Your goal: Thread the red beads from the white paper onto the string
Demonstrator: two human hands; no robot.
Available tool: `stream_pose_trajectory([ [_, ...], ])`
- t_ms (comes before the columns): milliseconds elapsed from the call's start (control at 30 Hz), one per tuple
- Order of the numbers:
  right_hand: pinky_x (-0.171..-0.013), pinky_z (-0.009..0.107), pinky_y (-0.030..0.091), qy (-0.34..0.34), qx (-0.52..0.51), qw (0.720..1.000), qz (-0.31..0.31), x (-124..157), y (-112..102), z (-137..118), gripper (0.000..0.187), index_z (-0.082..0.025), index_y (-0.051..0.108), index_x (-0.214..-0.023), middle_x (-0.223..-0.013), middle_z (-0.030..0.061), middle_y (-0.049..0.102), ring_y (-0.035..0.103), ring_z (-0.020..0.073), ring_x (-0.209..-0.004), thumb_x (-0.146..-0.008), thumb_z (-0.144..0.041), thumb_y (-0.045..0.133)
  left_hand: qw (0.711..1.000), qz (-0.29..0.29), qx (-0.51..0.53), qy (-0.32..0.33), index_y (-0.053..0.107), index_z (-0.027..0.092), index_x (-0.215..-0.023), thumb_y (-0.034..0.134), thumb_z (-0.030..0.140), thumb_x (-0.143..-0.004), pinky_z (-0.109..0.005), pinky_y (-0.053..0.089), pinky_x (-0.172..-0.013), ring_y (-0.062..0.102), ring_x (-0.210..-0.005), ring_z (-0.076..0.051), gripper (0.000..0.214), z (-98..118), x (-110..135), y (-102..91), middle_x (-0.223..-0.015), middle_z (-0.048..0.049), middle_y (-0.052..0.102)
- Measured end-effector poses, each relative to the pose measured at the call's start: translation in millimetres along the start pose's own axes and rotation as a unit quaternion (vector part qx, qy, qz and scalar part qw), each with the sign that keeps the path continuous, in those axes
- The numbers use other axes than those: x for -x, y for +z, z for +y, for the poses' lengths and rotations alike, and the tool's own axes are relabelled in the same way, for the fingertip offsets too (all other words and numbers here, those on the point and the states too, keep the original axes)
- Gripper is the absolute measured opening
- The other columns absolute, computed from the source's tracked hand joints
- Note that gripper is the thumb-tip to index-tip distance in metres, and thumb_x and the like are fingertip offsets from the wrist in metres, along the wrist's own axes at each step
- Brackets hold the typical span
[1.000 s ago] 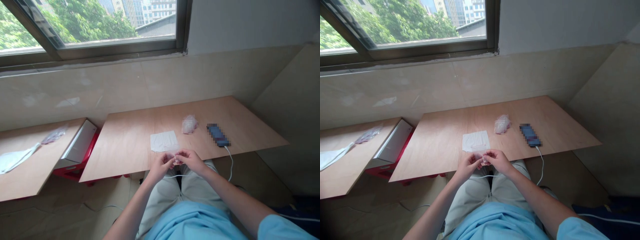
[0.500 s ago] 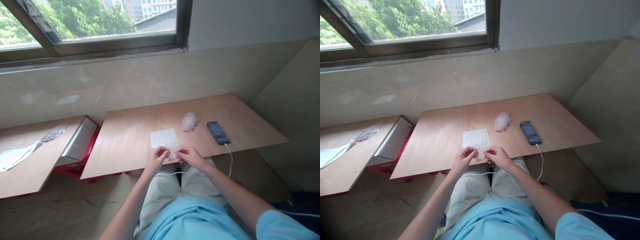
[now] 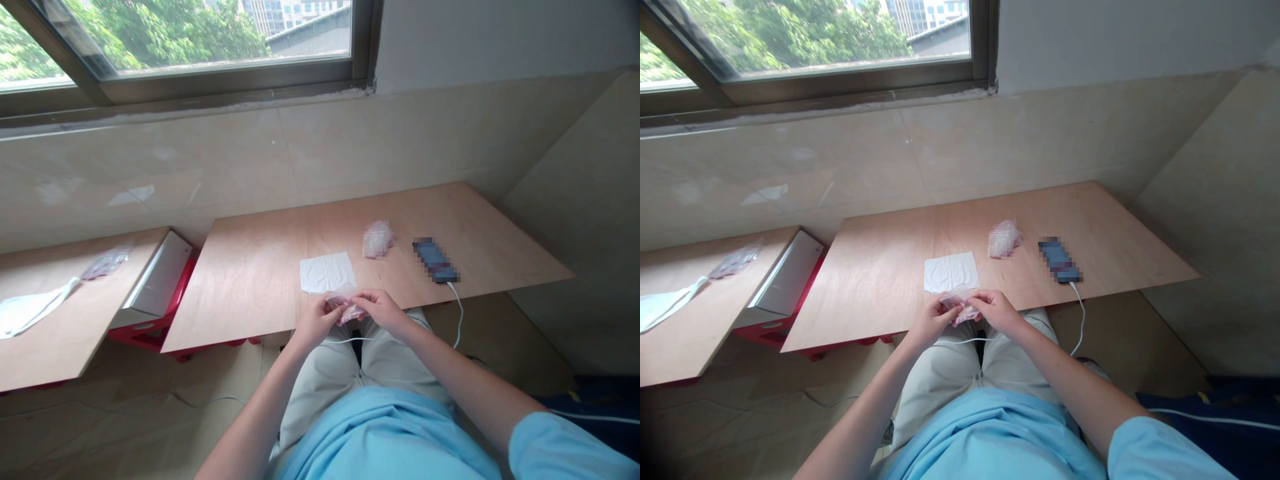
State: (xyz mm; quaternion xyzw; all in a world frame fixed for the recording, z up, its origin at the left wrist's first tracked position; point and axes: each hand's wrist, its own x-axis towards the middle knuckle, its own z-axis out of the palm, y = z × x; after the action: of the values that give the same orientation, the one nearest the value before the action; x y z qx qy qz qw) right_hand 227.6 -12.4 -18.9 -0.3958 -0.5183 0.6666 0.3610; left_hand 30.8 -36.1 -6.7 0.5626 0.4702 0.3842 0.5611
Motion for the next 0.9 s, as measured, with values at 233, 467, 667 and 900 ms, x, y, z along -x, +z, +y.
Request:
stream_pose_trajectory([
  [233, -0.07, 0.029, 0.054, 0.028, -0.092, 0.994, 0.046, -1.9, -3.7, -2.5, 0.037, -0.018, 0.07, -0.099, -0.088, 0.0051, 0.072, 0.066, 0.0167, -0.076, -0.079, -0.048, 0.075, 1.0, 0.001, -0.011, -0.009, 0.065, 0.014, -0.106, 0.068, 0.038, -0.087, -0.025, 0.047, -0.062, 0.06, -0.067, -0.014, 0.03, -0.8, -0.5, -0.2, -0.082, -0.0039, 0.066],
  [467, -0.067, 0.027, 0.049, -0.039, -0.021, 0.999, -0.004, -1.1, 3.5, -1.8, 0.025, -0.018, 0.064, -0.088, -0.081, 0.0005, 0.065, 0.06, 0.014, -0.072, -0.078, -0.037, 0.075, 0.999, 0.016, -0.039, 0.021, 0.065, 0.014, -0.097, 0.065, 0.03, -0.087, -0.025, 0.047, -0.069, 0.059, -0.077, -0.014, 0.019, -6.5, -0.7, 2.4, -0.086, -0.0042, 0.064],
  [667, -0.058, 0.025, 0.044, -0.02, -0.046, 0.997, 0.061, -4.7, 0.3, 0.2, 0.017, -0.019, 0.059, -0.083, -0.07, -0.0035, 0.057, 0.051, 0.0113, -0.059, -0.076, -0.03, 0.07, 1.0, 0.003, -0.029, -0.003, 0.063, 0.014, -0.108, 0.063, 0.026, -0.086, -0.024, 0.047, -0.065, 0.056, -0.07, -0.012, 0.025, -10.2, -0.7, 3.8, -0.082, -0.0019, 0.06],
  [900, -0.061, 0.027, 0.049, -0.069, -0.019, 0.996, 0.049, -5.4, -6.1, -5.0, 0.028, -0.021, 0.062, -0.105, -0.089, 0.0028, 0.061, 0.058, 0.0156, -0.073, -0.081, -0.035, 0.067, 0.998, -0.004, 0.025, -0.051, 0.064, 0.018, -0.111, 0.06, 0.023, -0.082, -0.025, 0.054, -0.064, 0.056, -0.074, -0.013, 0.029, 1.4, 3.3, 4.8, -0.087, -0.0019, 0.058],
])
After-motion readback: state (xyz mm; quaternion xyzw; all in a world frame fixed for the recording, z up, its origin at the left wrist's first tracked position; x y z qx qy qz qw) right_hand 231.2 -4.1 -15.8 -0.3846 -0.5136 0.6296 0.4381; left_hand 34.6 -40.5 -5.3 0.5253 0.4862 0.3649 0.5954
